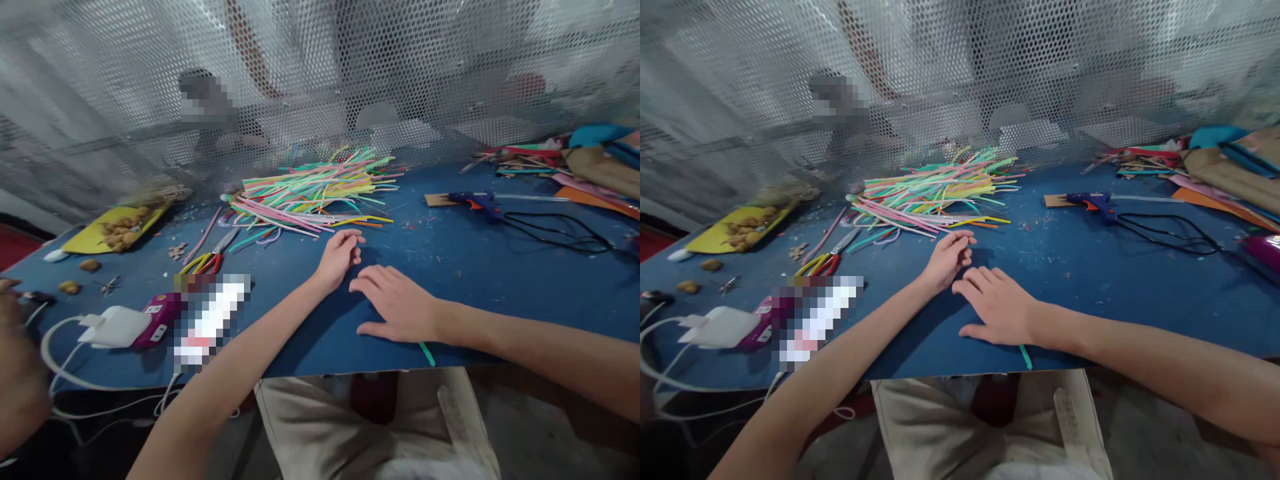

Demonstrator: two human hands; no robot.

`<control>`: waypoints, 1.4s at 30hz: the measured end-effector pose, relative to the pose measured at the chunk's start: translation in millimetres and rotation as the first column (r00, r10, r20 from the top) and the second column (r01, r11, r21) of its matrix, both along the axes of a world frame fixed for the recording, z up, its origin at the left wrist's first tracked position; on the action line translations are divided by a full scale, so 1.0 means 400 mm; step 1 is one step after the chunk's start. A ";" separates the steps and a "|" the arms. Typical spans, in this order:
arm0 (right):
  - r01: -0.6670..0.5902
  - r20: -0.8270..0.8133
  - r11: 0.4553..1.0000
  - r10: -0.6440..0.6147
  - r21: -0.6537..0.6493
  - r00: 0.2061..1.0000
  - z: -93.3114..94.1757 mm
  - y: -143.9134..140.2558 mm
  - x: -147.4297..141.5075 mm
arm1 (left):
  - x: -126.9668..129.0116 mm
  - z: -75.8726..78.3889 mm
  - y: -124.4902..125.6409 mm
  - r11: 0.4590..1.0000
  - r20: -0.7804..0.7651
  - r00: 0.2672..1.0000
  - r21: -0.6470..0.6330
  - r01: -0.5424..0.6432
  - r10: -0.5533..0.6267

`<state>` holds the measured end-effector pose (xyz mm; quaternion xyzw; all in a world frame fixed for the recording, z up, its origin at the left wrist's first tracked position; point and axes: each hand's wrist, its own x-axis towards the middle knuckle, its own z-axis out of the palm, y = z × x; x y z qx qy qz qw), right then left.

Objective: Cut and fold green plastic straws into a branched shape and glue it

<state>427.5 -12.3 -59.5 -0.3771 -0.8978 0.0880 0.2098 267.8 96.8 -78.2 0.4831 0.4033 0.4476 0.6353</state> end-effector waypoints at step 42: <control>0.142 0.387 0.988 -0.109 -0.058 0.916 -0.014 0.163 0.141 | -0.094 0.069 0.009 0.493 -0.885 0.354 0.463 0.736 0.302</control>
